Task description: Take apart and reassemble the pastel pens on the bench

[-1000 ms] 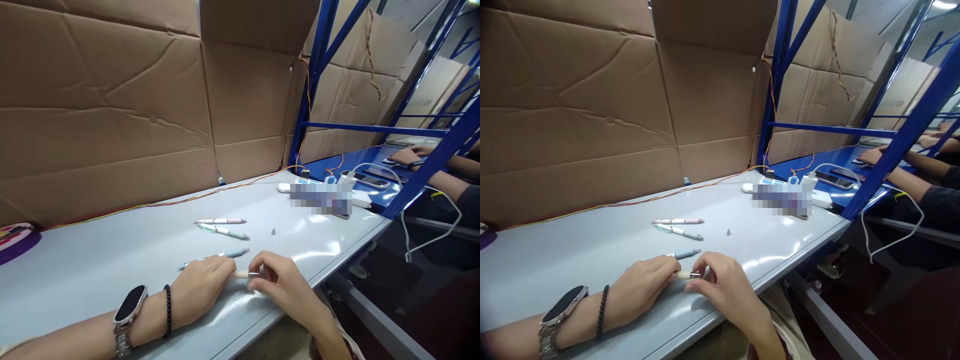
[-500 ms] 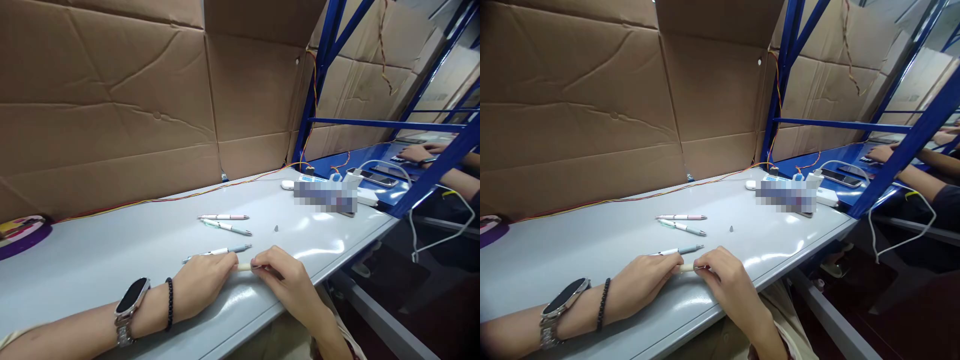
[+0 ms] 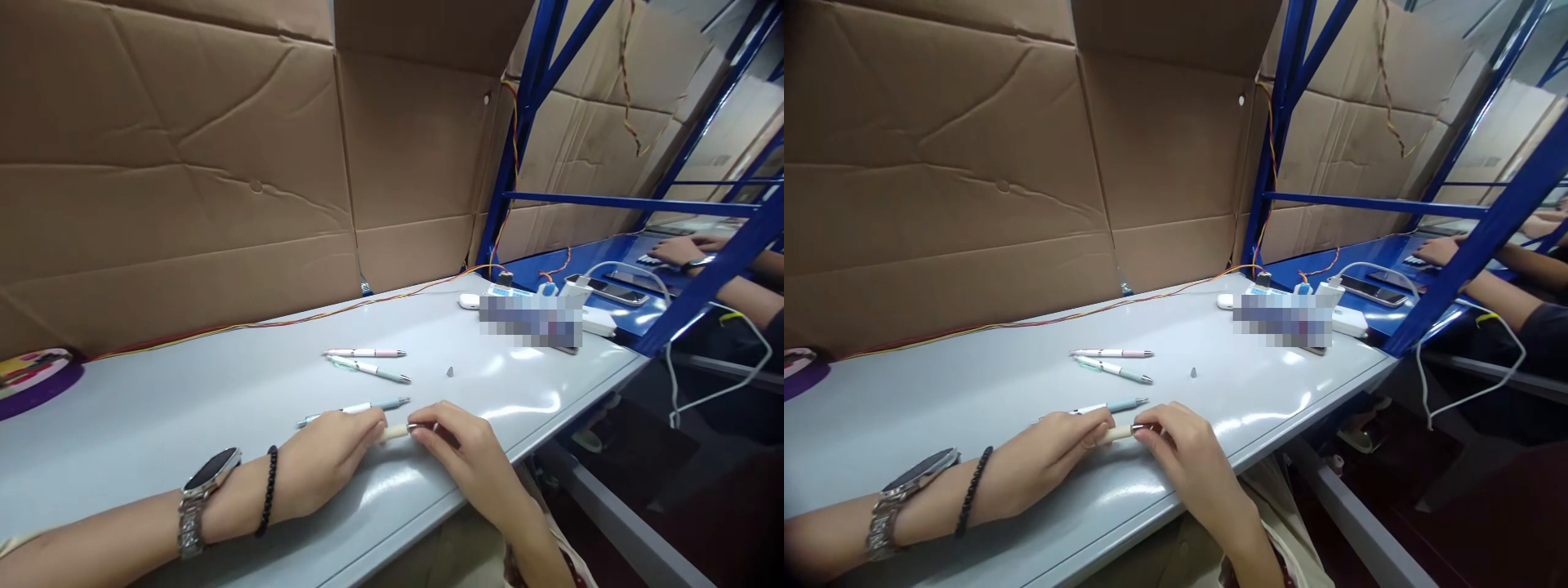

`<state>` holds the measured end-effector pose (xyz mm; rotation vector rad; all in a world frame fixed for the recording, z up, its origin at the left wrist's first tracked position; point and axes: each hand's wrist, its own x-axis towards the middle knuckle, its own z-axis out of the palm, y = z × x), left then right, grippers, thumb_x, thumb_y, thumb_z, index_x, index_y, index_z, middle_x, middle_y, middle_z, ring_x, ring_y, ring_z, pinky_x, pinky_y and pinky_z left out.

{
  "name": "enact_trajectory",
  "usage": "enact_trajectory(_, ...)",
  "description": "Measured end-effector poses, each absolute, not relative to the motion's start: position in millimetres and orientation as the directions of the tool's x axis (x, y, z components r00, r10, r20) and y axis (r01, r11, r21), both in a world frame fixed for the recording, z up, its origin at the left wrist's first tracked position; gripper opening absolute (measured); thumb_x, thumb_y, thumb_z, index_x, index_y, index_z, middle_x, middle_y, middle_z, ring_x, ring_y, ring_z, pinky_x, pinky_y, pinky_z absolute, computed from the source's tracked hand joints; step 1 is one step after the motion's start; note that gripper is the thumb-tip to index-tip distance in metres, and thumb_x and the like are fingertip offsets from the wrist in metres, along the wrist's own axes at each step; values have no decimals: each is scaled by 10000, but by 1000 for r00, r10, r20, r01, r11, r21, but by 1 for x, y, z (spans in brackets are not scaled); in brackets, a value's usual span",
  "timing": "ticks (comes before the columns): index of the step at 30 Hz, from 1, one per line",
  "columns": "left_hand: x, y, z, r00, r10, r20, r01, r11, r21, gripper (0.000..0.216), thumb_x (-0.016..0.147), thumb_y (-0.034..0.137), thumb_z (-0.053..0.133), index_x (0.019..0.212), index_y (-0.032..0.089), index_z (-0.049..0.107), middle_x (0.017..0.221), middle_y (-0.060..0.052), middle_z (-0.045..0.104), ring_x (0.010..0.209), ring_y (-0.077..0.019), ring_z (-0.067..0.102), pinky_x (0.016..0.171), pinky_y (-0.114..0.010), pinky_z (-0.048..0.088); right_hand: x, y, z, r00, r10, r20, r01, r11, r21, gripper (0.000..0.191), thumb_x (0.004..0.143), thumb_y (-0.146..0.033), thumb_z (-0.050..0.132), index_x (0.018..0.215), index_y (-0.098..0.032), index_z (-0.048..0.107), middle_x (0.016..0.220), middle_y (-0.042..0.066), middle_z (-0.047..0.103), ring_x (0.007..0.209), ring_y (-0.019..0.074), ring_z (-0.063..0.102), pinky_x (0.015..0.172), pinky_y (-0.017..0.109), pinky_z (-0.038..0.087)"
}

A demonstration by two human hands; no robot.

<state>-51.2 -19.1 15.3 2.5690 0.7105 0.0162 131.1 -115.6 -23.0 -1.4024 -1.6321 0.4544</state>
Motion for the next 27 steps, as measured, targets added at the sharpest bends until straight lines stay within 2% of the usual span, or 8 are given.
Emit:
enact_trajectory(4, -50, -19, 21, 862, 487, -137, 476, -688, 549, 384, 950, 444, 164, 813, 216, 441, 582, 44, 399, 536, -131, 375, 532, -231, 301, 134, -115, -27, 114, 892, 438, 532, 317, -785, 109, 850, -160, 543, 894, -228, 617, 838, -12, 645, 797, 127, 594, 725, 210, 457)
enact_trajectory(6, -50, -20, 21, 870, 475, -128, 458, -688, 563, 330, 946, 450, 219, 988, 235, 466, 576, 55, 409, 542, -133, 406, 535, -223, 310, 134, -115, -27, 115, 893, 436, 525, 318, -789, 105, 847, -177, 548, 895, -231, 624, 832, -11, 649, 793, 130, 600, 717, 211, 465)
enact_trajectory(9, -51, -21, 20, 907, 417, -57, 378, -748, 545, 299, 947, 356, 294, 1223, 284, 383, 643, 52, 510, 576, -138, 479, 547, -213, 336, 134, -117, -23, 133, 898, 419, 532, 292, -795, 105, 862, -222, 528, 906, -229, 623, 855, -1, 654, 787, 138, 600, 710, 221, 469)
enact_trajectory(14, -53, -22, 20, 947, 314, 70, 239, -831, 502, 384, 933, 180, 317, 1275, 346, 375, 927, 43, 637, 699, -115, 579, 641, -195, 395, 134, -120, -16, 159, 911, 381, 520, 250, -817, 170, 901, -290, 455, 879, -210, 603, 824, 10, 641, 742, 139, 584, 618, 212, 454)
enact_trajectory(18, -53, -22, 22, 952, 294, 80, 223, -851, 475, 365, 930, 161, 322, 1246, 320, 409, 1008, 40, 642, 741, -108, 599, 668, -186, 412, 135, -119, -22, 197, 907, 372, 456, 251, -854, 168, 901, -311, 460, 869, -212, 592, 803, 2, 638, 748, 137, 596, 667, 216, 462)
enact_trajectory(21, -53, -22, 20, 955, 289, 71, 235, -878, 418, 345, 925, 157, 330, 1220, 311, 422, 1010, 37, 639, 769, -116, 601, 683, -192, 419, 143, -117, -26, 338, 861, 380, 401, 234, -886, 162, 893, -345, 472, 885, -211, 563, 817, 9, 651, 802, 154, 623, 729, 241, 479)
enact_trajectory(23, -54, -21, 16, 954, 293, 70, 256, -909, 328, 351, 922, 163, 334, 1222, 315, 431, 976, 20, 634, 765, -133, 598, 659, -205, 427, 155, -115, -23, 404, 828, 389, 492, 162, -855, 173, 886, -358, 473, 889, -211, 565, 841, 20, 655, 813, 169, 623, 735, 267, 479)
enact_trajectory(27, -54, -16, 6, 948, 306, 90, 301, -952, 58, 388, 913, 162, 339, 1251, 326, 434, 967, -28, 586, 709, -157, 580, 557, -224, 416, 186, -105, -15, 394, 836, 382, 763, -65, -644, 164, 874, -293, 453, 889, -194, 583, 879, 51, 642, 804, 201, 605, 728, 330, 460)
